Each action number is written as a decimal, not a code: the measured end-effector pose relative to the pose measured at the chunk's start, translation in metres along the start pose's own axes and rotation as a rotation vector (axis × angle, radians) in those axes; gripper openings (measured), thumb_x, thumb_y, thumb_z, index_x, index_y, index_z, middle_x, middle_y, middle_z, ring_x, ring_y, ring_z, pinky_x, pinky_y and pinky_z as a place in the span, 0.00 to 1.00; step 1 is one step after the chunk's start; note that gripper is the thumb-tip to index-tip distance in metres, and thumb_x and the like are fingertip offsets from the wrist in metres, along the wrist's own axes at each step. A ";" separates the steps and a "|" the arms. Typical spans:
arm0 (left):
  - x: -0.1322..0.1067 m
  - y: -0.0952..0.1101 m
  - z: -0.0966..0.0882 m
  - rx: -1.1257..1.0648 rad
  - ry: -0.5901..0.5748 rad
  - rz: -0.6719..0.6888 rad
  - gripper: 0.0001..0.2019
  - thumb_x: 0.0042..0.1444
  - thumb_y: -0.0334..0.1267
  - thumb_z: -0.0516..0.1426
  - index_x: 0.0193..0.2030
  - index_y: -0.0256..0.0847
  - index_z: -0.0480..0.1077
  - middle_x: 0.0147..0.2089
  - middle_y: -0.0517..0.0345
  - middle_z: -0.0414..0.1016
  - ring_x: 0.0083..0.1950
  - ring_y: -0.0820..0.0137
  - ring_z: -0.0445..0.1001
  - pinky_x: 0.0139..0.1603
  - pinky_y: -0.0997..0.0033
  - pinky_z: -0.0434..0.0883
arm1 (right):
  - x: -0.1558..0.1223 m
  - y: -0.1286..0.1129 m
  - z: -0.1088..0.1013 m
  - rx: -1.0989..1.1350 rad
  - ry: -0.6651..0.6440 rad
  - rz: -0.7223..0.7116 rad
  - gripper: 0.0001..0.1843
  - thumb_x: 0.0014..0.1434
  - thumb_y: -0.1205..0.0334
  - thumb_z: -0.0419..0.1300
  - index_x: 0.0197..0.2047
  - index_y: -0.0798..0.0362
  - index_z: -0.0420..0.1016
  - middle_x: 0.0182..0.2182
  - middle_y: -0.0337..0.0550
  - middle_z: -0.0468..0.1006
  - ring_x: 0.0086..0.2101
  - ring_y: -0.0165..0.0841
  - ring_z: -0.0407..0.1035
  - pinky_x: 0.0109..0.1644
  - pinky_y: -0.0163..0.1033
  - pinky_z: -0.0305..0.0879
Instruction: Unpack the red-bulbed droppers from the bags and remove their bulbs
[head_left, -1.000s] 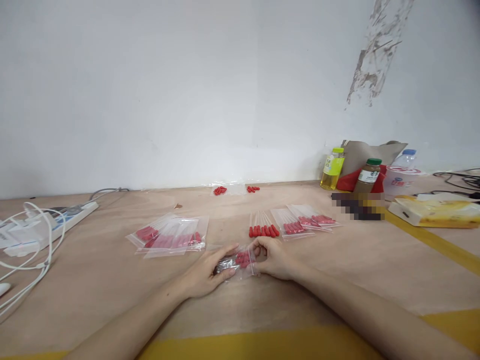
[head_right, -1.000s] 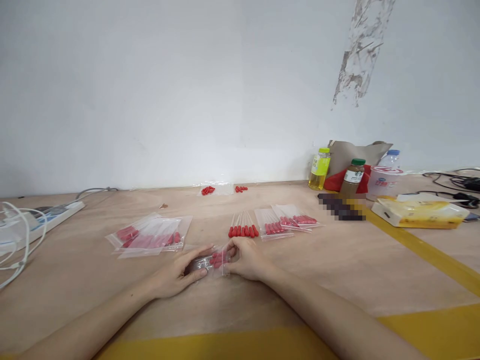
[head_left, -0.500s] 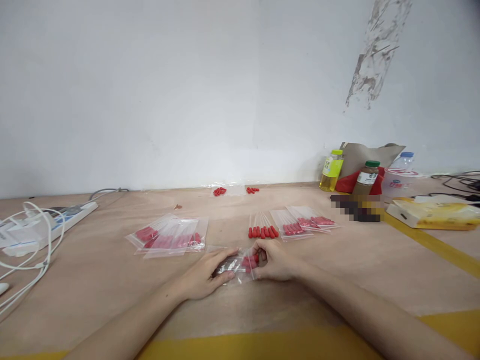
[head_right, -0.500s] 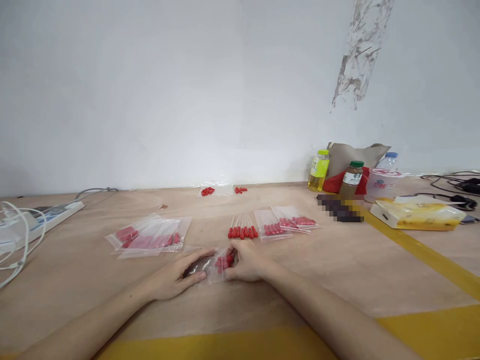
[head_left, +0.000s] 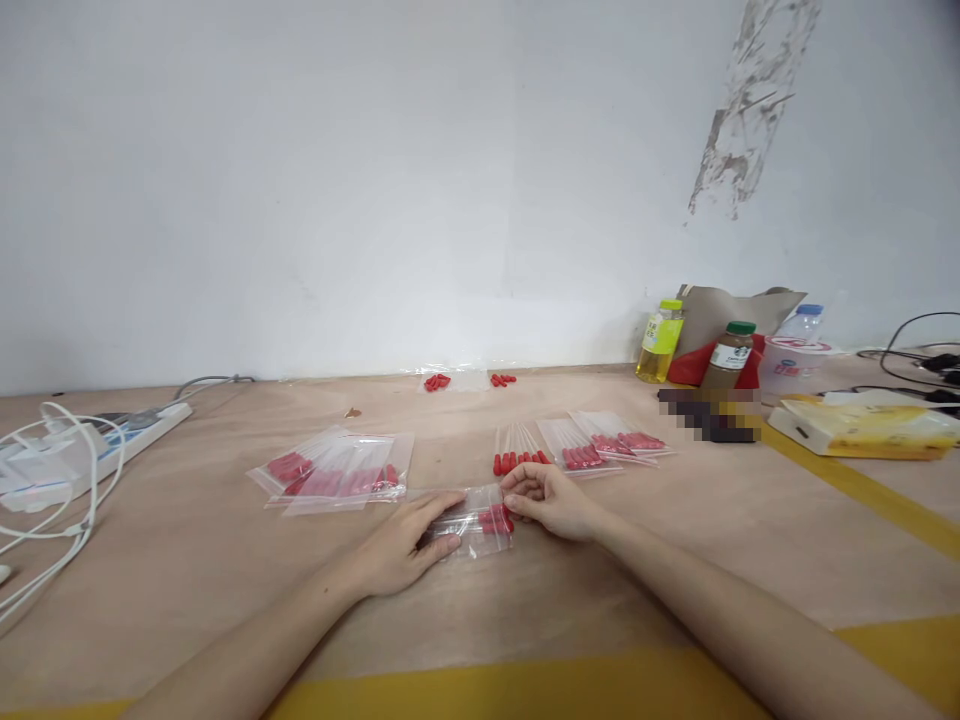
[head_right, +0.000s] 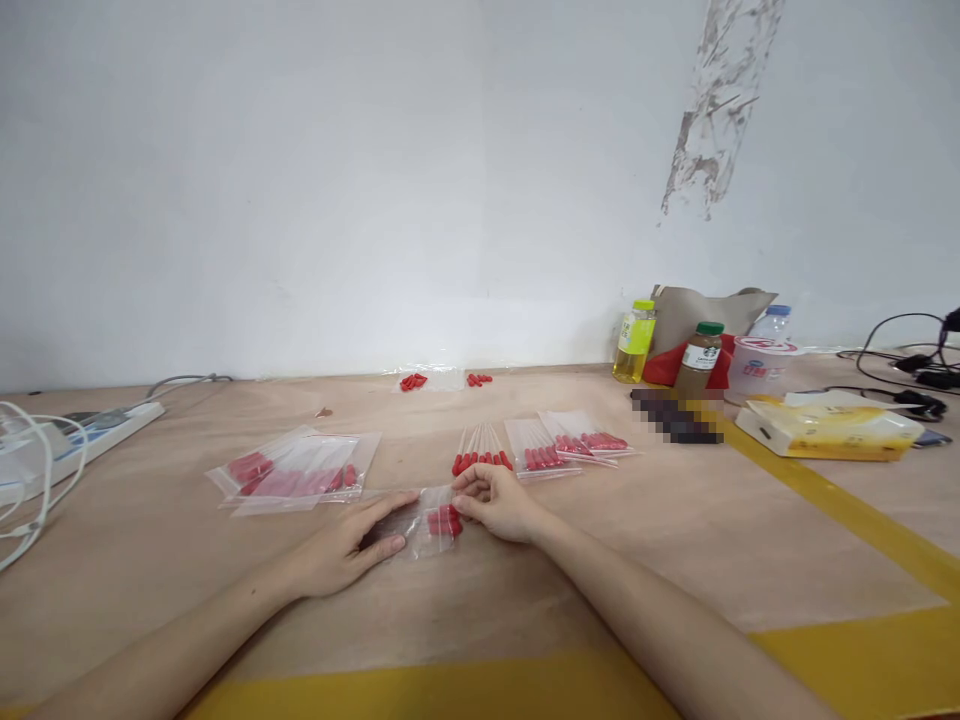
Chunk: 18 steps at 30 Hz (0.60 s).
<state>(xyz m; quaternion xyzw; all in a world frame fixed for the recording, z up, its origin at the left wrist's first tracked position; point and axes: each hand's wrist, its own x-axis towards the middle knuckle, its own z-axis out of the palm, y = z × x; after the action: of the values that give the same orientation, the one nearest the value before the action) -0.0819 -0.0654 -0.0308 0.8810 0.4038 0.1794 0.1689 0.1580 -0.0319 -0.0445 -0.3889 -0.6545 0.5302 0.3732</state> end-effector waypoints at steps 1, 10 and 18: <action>0.000 0.000 0.000 0.005 0.003 -0.004 0.23 0.59 0.46 0.48 0.60 0.48 0.54 0.61 0.56 0.58 0.60 0.64 0.59 0.59 0.60 0.58 | 0.000 0.000 -0.001 0.005 -0.004 -0.003 0.21 0.41 0.50 0.65 0.32 0.56 0.67 0.23 0.36 0.70 0.26 0.26 0.66 0.33 0.34 0.63; 0.000 0.001 0.000 0.023 0.012 -0.014 0.22 0.59 0.47 0.48 0.60 0.48 0.55 0.61 0.57 0.59 0.60 0.65 0.59 0.60 0.61 0.58 | 0.000 0.008 0.008 0.111 -0.140 0.046 0.24 0.30 0.58 0.71 0.31 0.56 0.67 0.25 0.35 0.73 0.29 0.28 0.68 0.34 0.35 0.64; 0.000 0.000 0.000 0.035 0.003 -0.003 0.22 0.59 0.47 0.48 0.59 0.48 0.57 0.60 0.57 0.60 0.60 0.65 0.59 0.60 0.61 0.58 | -0.001 -0.003 -0.005 -0.001 -0.112 0.008 0.21 0.33 0.54 0.69 0.29 0.57 0.69 0.24 0.35 0.72 0.27 0.25 0.66 0.34 0.35 0.62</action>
<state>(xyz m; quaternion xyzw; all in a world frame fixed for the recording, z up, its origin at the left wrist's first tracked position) -0.0820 -0.0652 -0.0310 0.8830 0.4085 0.1733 0.1531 0.1623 -0.0317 -0.0406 -0.3618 -0.6730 0.5522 0.3336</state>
